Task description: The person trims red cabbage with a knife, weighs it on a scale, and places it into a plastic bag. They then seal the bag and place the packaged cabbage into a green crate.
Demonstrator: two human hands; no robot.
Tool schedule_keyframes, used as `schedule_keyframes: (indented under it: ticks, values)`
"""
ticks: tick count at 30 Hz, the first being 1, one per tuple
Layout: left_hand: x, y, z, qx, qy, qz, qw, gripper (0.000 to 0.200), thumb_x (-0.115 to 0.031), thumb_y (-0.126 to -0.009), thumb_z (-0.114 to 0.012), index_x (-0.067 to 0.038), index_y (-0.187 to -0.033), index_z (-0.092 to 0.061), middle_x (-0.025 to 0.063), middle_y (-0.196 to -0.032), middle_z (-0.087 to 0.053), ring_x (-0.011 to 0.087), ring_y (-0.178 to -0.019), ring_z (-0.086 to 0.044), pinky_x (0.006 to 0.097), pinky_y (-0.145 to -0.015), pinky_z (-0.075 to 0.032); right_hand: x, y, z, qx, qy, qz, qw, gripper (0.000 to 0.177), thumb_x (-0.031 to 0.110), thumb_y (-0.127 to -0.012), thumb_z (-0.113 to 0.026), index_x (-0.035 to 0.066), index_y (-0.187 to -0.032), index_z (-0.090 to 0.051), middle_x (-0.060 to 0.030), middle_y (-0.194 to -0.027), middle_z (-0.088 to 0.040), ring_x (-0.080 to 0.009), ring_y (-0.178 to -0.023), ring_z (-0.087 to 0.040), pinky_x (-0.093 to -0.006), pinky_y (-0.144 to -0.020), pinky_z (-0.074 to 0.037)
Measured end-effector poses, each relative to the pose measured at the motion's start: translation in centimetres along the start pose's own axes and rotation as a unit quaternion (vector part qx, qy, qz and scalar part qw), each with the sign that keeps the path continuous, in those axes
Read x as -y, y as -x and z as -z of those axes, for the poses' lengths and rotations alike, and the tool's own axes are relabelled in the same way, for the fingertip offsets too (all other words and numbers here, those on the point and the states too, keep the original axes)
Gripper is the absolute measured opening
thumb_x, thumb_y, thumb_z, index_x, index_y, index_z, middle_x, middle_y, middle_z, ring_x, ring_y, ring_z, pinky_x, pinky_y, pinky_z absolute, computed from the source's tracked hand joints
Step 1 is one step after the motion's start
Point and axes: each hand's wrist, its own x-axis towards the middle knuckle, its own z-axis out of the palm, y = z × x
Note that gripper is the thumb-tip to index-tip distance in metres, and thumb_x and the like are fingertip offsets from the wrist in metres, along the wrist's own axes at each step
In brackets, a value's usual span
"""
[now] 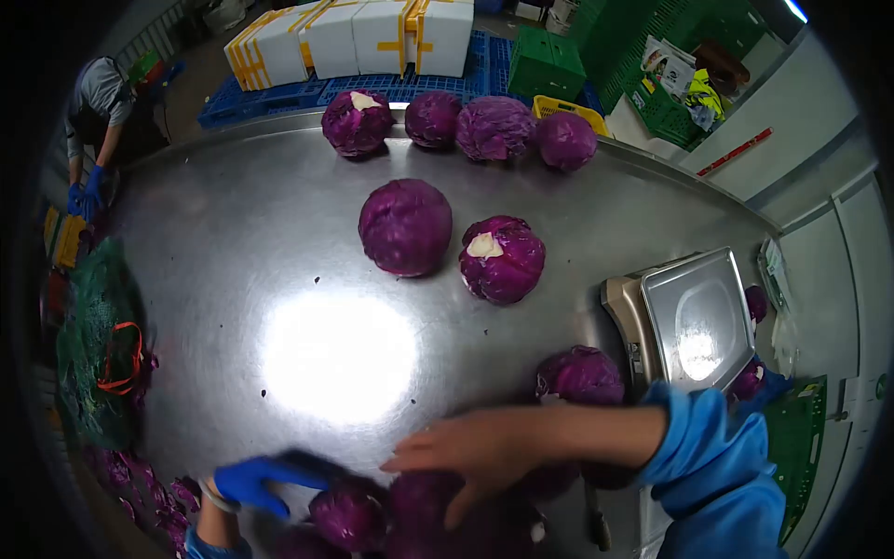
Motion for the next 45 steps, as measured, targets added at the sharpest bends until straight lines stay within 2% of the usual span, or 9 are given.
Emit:
schedule_keyframes:
  ticks: [2,5,12,14,18,33,38,41,45]
  values:
    - [-3.8,-1.4,4.1,-0.089,0.010,0.148,0.985,0.038,-0.017,-0.085,-0.070,0.000,-0.118,-0.065,0.0126,-0.121,-0.065,0.0221,-0.109,-0.062,0.0341,-0.095,-0.047,-0.9,1.4,5.0,-0.171,0.116,-0.002,0.978,0.076,0.045,-0.079,-0.072,0.009,-0.139,-0.042,-0.0172,-0.134,-0.048,-0.0314,-0.126,-0.046,-0.0431,-0.105,-0.038]
    - [-6.6,-9.1,11.2,-0.412,-0.043,-0.160,0.896,0.057,-0.012,-0.087,-0.066,-0.003,-0.139,-0.046,0.0114,-0.132,-0.056,0.0219,-0.118,-0.054,0.0338,-0.099,-0.045,-4.9,3.2,16.9,-0.504,0.280,-0.045,0.815,0.064,0.030,-0.072,-0.078,0.003,-0.125,-0.055,-0.0179,-0.122,-0.057,-0.0325,-0.120,-0.049,-0.0414,-0.103,-0.040]
    - [-12.5,-26.0,28.9,-0.587,-0.142,-0.204,0.770,0.122,-0.050,-0.064,-0.084,-0.005,-0.151,-0.012,0.0234,-0.145,-0.036,0.0328,-0.135,-0.038,0.0419,-0.112,-0.029,-17.7,6.4,30.5,-0.438,0.412,-0.281,0.748,0.106,0.049,-0.053,-0.083,0.014,-0.142,-0.039,-0.0195,-0.134,-0.048,-0.0414,-0.122,-0.048,-0.0470,-0.101,-0.043]
    - [-13.0,-28.6,28.1,-0.545,-0.068,-0.176,0.817,0.120,-0.056,-0.068,-0.078,-0.016,-0.154,-0.003,0.0176,-0.155,-0.021,0.0320,-0.143,-0.024,0.0563,-0.109,-0.023,-17.5,6.2,29.9,-0.428,0.435,-0.303,0.732,0.104,0.047,-0.052,-0.083,0.019,-0.142,-0.039,-0.0178,-0.131,-0.051,-0.0414,-0.119,-0.050,-0.0474,-0.096,-0.047]
    - [-11.6,-32.4,31.1,-0.543,-0.048,-0.282,0.789,0.075,-0.027,-0.067,-0.088,-0.002,-0.127,-0.051,0.0102,-0.123,-0.058,0.0206,-0.112,-0.057,0.0318,-0.096,-0.047,-17.3,6.0,29.9,-0.421,0.457,-0.334,0.708,0.101,0.042,-0.051,-0.082,0.026,-0.141,-0.039,-0.0150,-0.125,-0.054,-0.0404,-0.113,-0.054,-0.0474,-0.088,-0.051]
    - [-8.0,-20.1,10.2,-0.178,-0.092,-0.101,0.975,0.098,-0.030,-0.063,-0.088,-0.008,-0.144,-0.037,0.0106,-0.142,-0.044,0.0240,-0.132,-0.042,0.0385,-0.112,-0.031,-5.2,6.5,9.0,-0.343,0.430,-0.165,0.818,0.073,0.022,-0.058,-0.081,0.014,-0.126,-0.054,-0.0162,-0.114,-0.055,-0.0347,-0.102,-0.054,-0.0418,-0.080,-0.052]
    - [-11.1,-22.0,11.7,-0.109,-0.140,-0.049,0.983,0.041,-0.032,-0.098,-0.050,0.003,-0.100,-0.071,0.0122,-0.091,-0.072,0.0200,-0.095,-0.066,0.0342,-0.093,-0.048,-4.9,10.0,12.4,-0.391,0.096,-0.092,0.911,0.061,0.035,-0.068,-0.080,0.006,-0.118,-0.061,-0.0164,-0.117,-0.062,-0.0307,-0.110,-0.056,-0.0407,-0.088,-0.050]
    - [-12.6,-28.9,15.6,-0.464,-0.238,-0.171,0.836,0.058,-0.026,-0.084,-0.072,-0.005,-0.134,-0.051,0.0133,-0.132,-0.055,0.0217,-0.118,-0.054,0.0344,-0.099,-0.046,-12.9,12.9,21.0,-0.562,0.472,-0.173,0.656,0.076,0.038,-0.068,-0.080,0.004,-0.130,-0.052,-0.0176,-0.129,-0.054,-0.0370,-0.117,-0.051,-0.0431,-0.099,-0.043]
    - [-14.0,-38.0,21.6,-0.591,-0.513,-0.267,0.562,0.095,-0.039,-0.062,-0.085,-0.015,-0.142,-0.040,0.0155,-0.143,-0.040,0.0335,-0.121,-0.053,0.0410,-0.101,-0.045,-20.9,14.6,26.5,-0.567,0.400,-0.349,0.630,0.104,0.052,-0.053,-0.083,0.015,-0.140,-0.041,-0.0217,-0.135,-0.044,-0.0476,-0.114,-0.050,-0.0501,-0.097,-0.045]
